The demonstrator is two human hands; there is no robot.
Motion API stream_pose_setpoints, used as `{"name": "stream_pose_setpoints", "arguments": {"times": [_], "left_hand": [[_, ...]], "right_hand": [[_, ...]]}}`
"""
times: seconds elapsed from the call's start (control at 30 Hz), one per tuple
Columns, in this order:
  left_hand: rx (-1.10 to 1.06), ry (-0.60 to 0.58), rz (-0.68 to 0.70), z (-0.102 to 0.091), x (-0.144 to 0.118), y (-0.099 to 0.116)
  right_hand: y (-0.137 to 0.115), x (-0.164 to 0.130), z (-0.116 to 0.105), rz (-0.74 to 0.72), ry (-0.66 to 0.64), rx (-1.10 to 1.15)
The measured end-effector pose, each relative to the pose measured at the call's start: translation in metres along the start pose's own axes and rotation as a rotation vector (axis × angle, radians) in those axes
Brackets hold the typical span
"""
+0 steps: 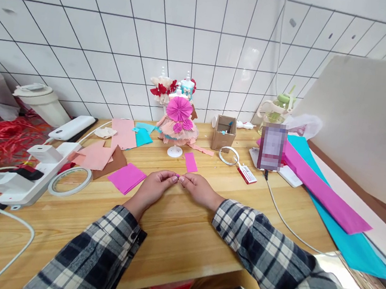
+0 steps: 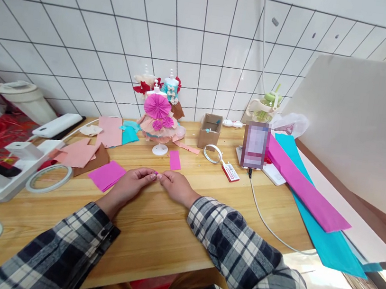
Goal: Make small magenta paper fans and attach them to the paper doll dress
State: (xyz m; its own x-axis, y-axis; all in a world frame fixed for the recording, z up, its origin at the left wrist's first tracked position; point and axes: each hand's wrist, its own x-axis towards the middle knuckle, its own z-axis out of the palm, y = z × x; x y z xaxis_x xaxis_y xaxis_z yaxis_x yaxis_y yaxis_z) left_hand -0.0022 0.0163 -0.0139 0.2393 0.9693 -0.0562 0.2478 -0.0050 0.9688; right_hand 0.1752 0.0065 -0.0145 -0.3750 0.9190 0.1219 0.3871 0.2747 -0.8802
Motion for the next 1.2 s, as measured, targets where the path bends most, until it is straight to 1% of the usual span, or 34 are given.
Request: {"name": "stream_pose_setpoints", "arguments": {"times": [0.17,0.5,0.93,1.2], "left_hand": [[0.014,0.006,0.007,-0.0003,-0.0007,0.0006],[-0.001,0.000,-0.029,0.0006,-0.0042,0.0082],[0.024,0.003,-0.023,-0.0009,-0.0022,0.0061],[0.065,-0.001,0.014,-0.0028,-0.0008,0.0008]], "right_hand": [[0.0000,-0.0002,-0.0002,0.009,-0.001,0.000],[0.0003,0.0005,-0.0003,-0.005,-0.010,-0.003],[-0.0022,0.0022,-0.0013,0.013,-0.020,-0.020],[0.0029,0.0038,0.0011,0.026,-0.010,-0.002]]}}
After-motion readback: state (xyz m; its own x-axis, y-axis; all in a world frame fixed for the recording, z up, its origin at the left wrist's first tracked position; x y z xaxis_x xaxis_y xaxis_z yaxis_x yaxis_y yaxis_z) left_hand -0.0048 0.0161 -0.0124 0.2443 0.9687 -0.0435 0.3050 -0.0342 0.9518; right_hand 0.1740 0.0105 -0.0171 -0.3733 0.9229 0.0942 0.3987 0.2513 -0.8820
